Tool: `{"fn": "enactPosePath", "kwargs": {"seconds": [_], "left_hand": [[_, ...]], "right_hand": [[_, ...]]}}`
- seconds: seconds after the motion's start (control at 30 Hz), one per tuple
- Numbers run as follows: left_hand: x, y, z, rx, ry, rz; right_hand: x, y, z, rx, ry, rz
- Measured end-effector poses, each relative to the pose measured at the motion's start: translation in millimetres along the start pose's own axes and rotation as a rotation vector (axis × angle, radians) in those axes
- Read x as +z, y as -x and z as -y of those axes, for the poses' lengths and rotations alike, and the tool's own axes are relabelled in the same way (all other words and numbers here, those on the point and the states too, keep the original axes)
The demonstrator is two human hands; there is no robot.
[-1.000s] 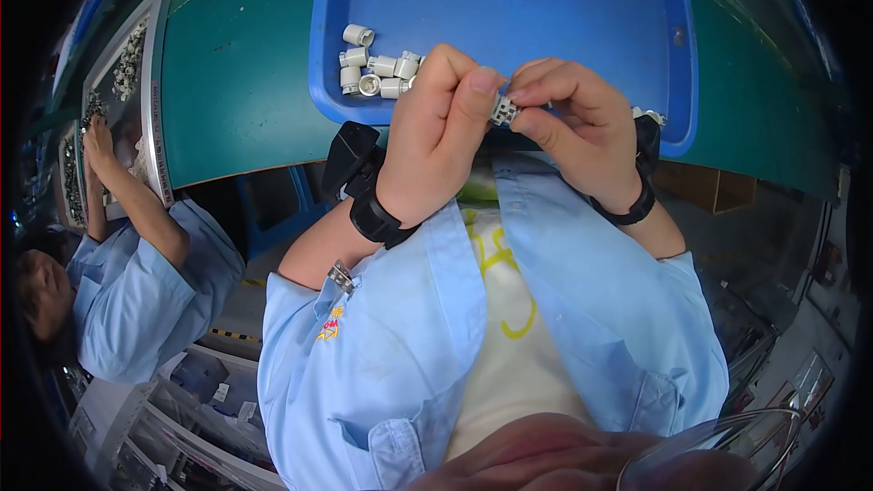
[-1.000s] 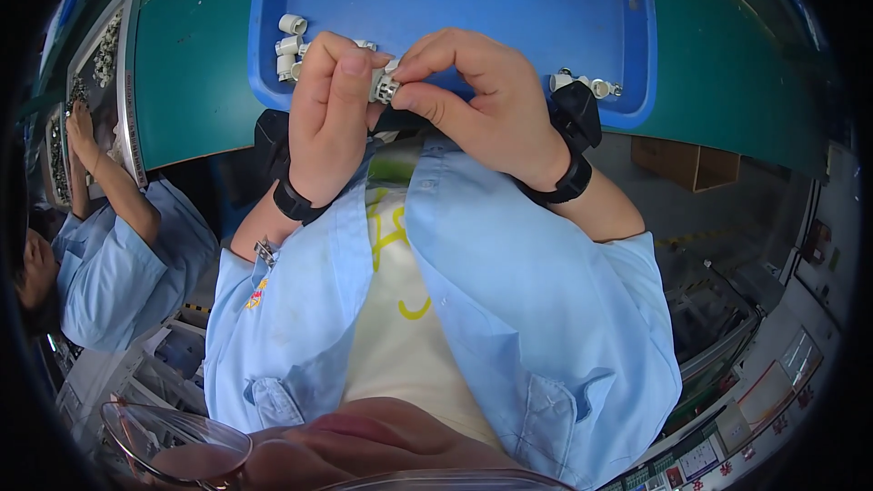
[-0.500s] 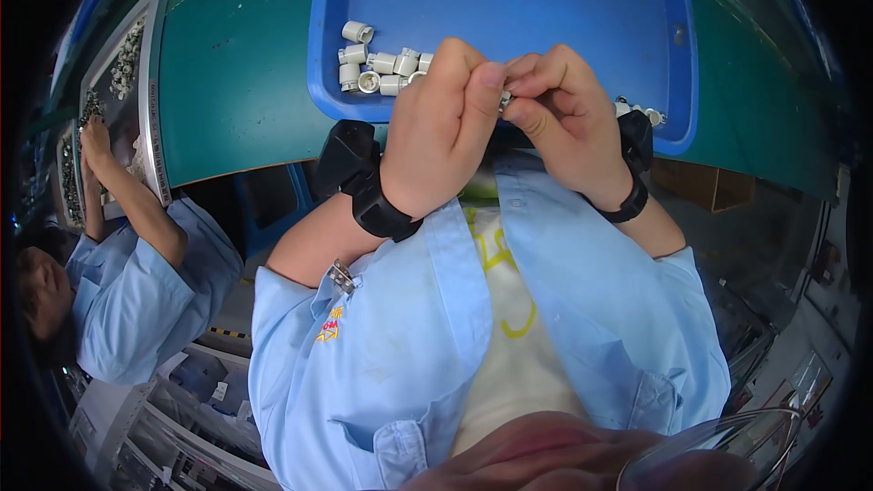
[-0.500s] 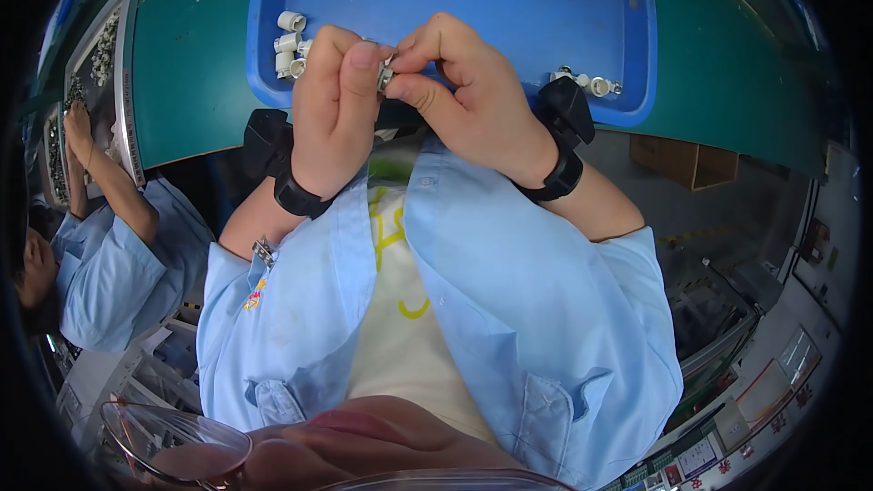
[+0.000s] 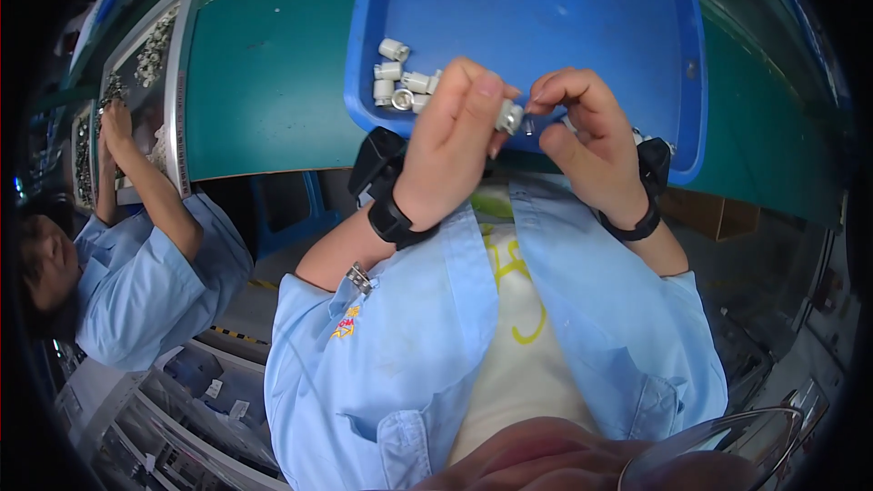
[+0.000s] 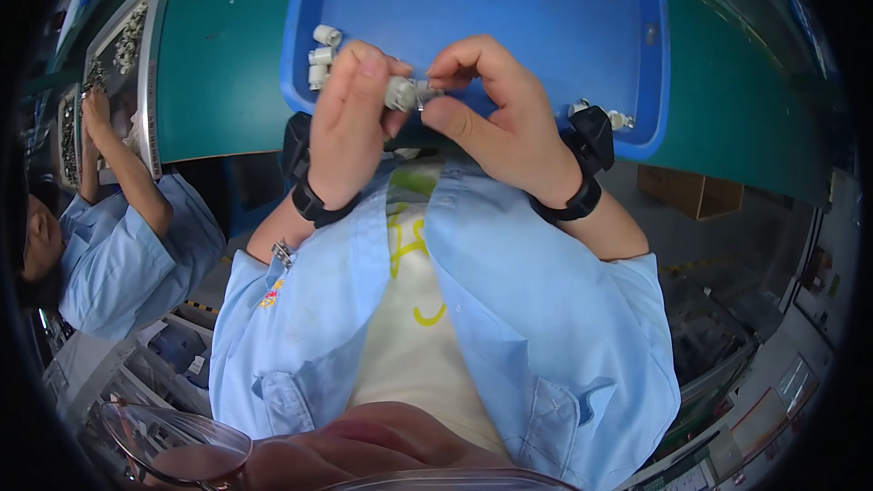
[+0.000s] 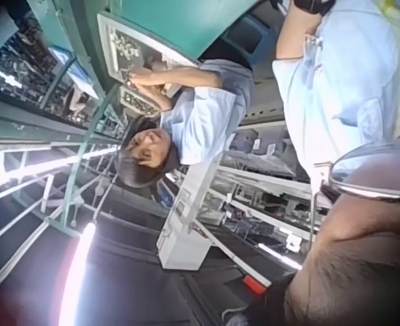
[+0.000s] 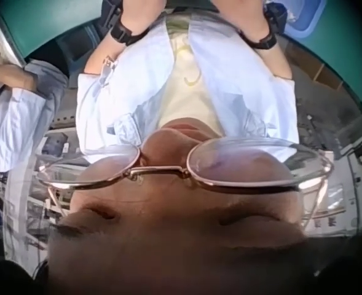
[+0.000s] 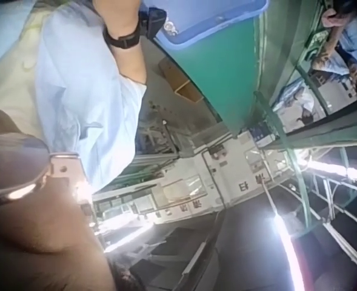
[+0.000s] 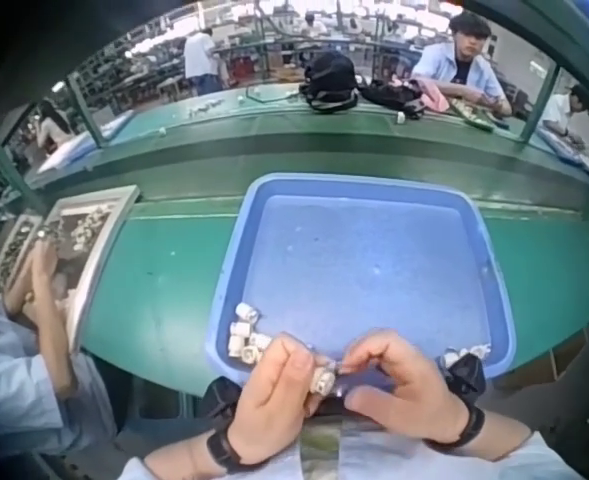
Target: Assembling small electronic parts by manually inserting metal pins into white plastic housings.
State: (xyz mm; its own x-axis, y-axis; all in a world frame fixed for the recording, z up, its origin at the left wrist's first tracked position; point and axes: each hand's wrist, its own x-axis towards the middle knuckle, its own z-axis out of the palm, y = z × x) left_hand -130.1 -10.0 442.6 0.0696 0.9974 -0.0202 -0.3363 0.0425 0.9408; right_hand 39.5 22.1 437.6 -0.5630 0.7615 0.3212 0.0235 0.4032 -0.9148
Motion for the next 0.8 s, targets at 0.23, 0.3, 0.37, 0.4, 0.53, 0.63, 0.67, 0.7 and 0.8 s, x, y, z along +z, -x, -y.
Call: {"fn": "enactPosePath", "kwargs": {"seconds": [0.23, 0.3, 0.37, 0.4, 0.53, 0.63, 0.67, 0.7, 0.8], "left_hand": [[-38, 35, -33, 0.242, -0.482, 0.113], [-48, 51, -49, 0.218, -0.549, 0.135], [-57, 66, -62, 0.224, -0.560, 0.137], [-60, 73, -67, 0.226, -0.565, 0.140], [-71, 92, -70, 0.310, -0.281, 0.074], [-74, 105, -80, 0.263, -0.023, 0.041], [-82, 114, -88, 0.269, -0.044, 0.006], [-84, 121, -99, 0.214, -0.042, 0.079], [-97, 140, -125, 0.108, -0.040, 0.208]], "right_hand": [[58, -16, 38, 0.262, -0.483, 0.047], [75, -15, 53, 0.245, -0.493, 0.054], [91, -17, 70, 0.283, -0.521, 0.047], [98, -18, 78, 0.304, -0.534, 0.043], [126, -13, 99, 0.330, -0.407, -0.012], [149, -10, 122, 0.208, -0.172, -0.204], [149, -14, 133, 0.046, 0.142, -0.080], [147, -15, 142, -0.133, 0.461, 0.025], [153, -20, 157, -0.170, 0.463, 0.094]]}}
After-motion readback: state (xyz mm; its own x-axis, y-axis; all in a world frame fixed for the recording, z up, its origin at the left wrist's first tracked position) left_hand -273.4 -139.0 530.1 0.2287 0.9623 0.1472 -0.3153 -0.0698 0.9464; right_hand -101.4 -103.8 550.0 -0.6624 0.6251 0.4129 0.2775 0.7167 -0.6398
